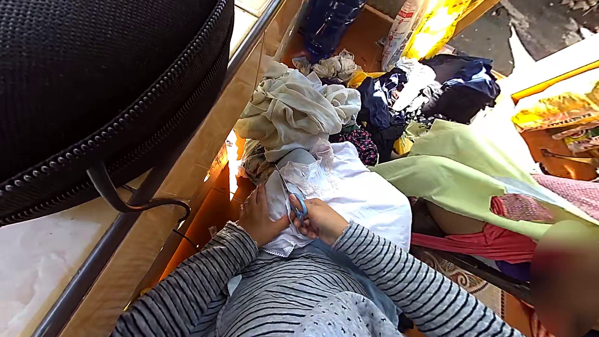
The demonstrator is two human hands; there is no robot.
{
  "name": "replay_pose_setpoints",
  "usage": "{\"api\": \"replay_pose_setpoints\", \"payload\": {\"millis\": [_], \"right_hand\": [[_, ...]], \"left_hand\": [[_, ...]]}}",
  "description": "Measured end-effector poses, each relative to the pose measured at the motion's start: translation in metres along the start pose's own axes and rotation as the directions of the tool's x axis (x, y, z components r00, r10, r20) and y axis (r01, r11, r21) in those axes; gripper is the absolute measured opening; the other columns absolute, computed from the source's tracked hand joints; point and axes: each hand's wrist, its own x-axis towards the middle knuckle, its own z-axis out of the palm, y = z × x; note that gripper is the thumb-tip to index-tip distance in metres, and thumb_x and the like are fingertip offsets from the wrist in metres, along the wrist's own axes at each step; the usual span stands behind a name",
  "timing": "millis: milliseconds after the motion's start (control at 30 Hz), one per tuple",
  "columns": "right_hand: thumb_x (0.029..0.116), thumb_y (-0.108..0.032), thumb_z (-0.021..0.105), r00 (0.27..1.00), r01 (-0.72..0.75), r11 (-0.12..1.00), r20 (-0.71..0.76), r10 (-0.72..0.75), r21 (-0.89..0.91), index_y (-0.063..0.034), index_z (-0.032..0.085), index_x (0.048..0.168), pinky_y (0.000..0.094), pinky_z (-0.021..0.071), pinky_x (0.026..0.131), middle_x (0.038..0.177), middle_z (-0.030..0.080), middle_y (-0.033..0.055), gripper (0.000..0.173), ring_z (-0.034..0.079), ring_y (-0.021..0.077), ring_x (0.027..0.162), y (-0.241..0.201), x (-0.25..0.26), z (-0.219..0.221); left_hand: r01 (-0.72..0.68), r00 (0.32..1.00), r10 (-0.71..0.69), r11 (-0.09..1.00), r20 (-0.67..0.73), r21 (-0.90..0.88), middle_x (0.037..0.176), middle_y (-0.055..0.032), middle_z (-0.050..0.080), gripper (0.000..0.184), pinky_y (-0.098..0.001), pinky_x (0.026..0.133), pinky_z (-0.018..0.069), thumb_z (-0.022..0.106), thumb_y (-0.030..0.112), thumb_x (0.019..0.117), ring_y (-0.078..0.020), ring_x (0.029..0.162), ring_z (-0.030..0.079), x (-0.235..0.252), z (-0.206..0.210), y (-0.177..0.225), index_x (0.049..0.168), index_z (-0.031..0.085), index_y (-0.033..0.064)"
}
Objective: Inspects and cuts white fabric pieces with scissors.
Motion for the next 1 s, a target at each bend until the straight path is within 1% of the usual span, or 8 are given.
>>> {"api": "replay_pose_setpoints", "payload": {"millis": [100, 200, 267, 367, 467, 533, 667, 1000], "right_hand": [[0.1096, -0.048, 0.038, 1.000, -0.012, 0.999, 0.017, 0.011, 0.042, -0.0078, 0.060, 0.086, 0.0187, 0.0374, 0.040, 0.061, 0.059, -0.0002, 0.051, 0.048, 0.0052, 0.042, 0.005, -0.005, 0.001], [0.1103, -0.047, 0.037, 0.999, -0.015, 0.999, 0.036, 0.013, 0.048, -0.0084, 0.059, 0.087, 0.0180, 0.0367, 0.039, 0.061, 0.059, -0.0008, 0.050, 0.047, 0.0043, 0.042, 0.010, -0.011, -0.004], [0.1106, -0.045, 0.038, 0.999, -0.009, 0.999, 0.034, 0.007, 0.049, -0.0083, 0.059, 0.089, 0.0177, 0.0373, 0.039, 0.062, 0.059, -0.0009, 0.048, 0.048, 0.0040, 0.042, 0.015, -0.013, -0.006], [0.1109, -0.043, 0.039, 0.999, 0.007, 0.997, 0.036, -0.010, 0.078, -0.0076, 0.059, 0.091, 0.0176, 0.0383, 0.039, 0.063, 0.059, -0.0004, 0.045, 0.048, 0.0042, 0.042, 0.021, -0.012, -0.005], [0.1115, -0.041, 0.037, 0.998, 0.041, 0.993, 0.048, -0.047, 0.108, -0.0074, 0.059, 0.091, 0.0173, 0.0387, 0.039, 0.063, 0.060, -0.0004, 0.046, 0.048, 0.0040, 0.042, 0.025, -0.011, -0.005], [0.1121, -0.040, 0.034, 0.993, 0.075, 0.989, 0.078, -0.086, 0.131, -0.0072, 0.059, 0.091, 0.0170, 0.0389, 0.039, 0.063, 0.060, -0.0005, 0.047, 0.048, 0.0039, 0.042, 0.028, -0.009, -0.006], [0.1120, -0.038, 0.033, 0.978, 0.122, 0.978, 0.145, -0.147, 0.172, -0.0074, 0.060, 0.092, 0.0163, 0.0396, 0.039, 0.064, 0.061, -0.0012, 0.046, 0.050, 0.0029, 0.043, 0.034, -0.008, -0.003], [0.1118, -0.028, 0.040, 0.981, 0.168, 0.970, 0.067, -0.183, 0.176, -0.0067, 0.059, 0.090, 0.0152, 0.0368, 0.038, 0.061, 0.059, -0.0018, 0.036, 0.045, 0.0013, 0.040, 0.039, -0.006, 0.005]], "left_hand": [[-0.019, 1.000, 0.021, 0.995, 0.016, -0.102, 0.162, -0.0248, 0.031, 0.116, -0.0524, 0.121, 0.0290, 0.072, 0.064, 0.0811, -0.0387, 0.150, 0.033, 0.003, -0.002, -0.005, 0.161, 0.020, -0.0025], [0.001, 1.000, 0.005, 0.915, 0.014, -0.403, 0.151, -0.0251, 0.047, 0.074, -0.0476, 0.118, 0.0360, 0.063, 0.044, 0.0988, -0.0342, 0.141, 0.046, 0.017, -0.018, -0.013, 0.152, 0.042, -0.0027], [0.043, 0.999, -0.031, 0.884, 0.035, -0.465, 0.140, -0.0218, 0.058, 0.053, -0.0419, 0.112, 0.0434, 0.051, 0.035, 0.1078, -0.0273, 0.129, 0.058, 0.027, -0.031, -0.014, 0.145, 0.051, -0.0023], [-0.002, 0.999, -0.014, 0.913, -0.036, -0.408, 0.110, -0.0169, 0.068, 0.038, -0.0401, 0.095, 0.0502, 0.047, 0.029, 0.1098, -0.0214, 0.101, 0.065, 0.032, -0.030, -0.019, 0.126, 0.062, -0.0022], [-0.204, 0.941, 0.037, 0.854, -0.335, -0.478, 0.093, -0.0091, 0.066, 0.030, -0.0305, 0.081, 0.0529, 0.046, 0.021, 0.1082, -0.0110, 0.084, 0.064, 0.026, -0.009, -0.025, 0.114, 0.063, -0.0031], [-0.299, 0.905, 0.076, 0.813, -0.420, -0.499, 0.091, -0.0063, 0.066, 0.029, -0.0267, 0.077, 0.0537, 0.046, 0.020, 0.1073, -0.0068, 0.081, 0.064, 0.022, -0.002, -0.025, 0.112, 0.063, -0.0028], [-0.330, 0.907, 0.096, 0.769, -0.411, -0.548, 0.090, -0.0028, 0.066, 0.025, -0.0211, 0.075, 0.0533, 0.049, 0.019, 0.1064, -0.0023, 0.080, 0.063, 0.016, -0.001, -0.019, 0.109, 0.064, -0.0010], [-0.406, 0.871, 0.126, 0.729, -0.476, -0.550, 0.081, 0.0013, 0.064, 0.020, -0.0181, 0.067, 0.0517, 0.050, 0.016, 0.1044, 0.0006, 0.071, 0.060, 0.012, 0.009, -0.022, 0.104, 0.062, -0.0006]]}}
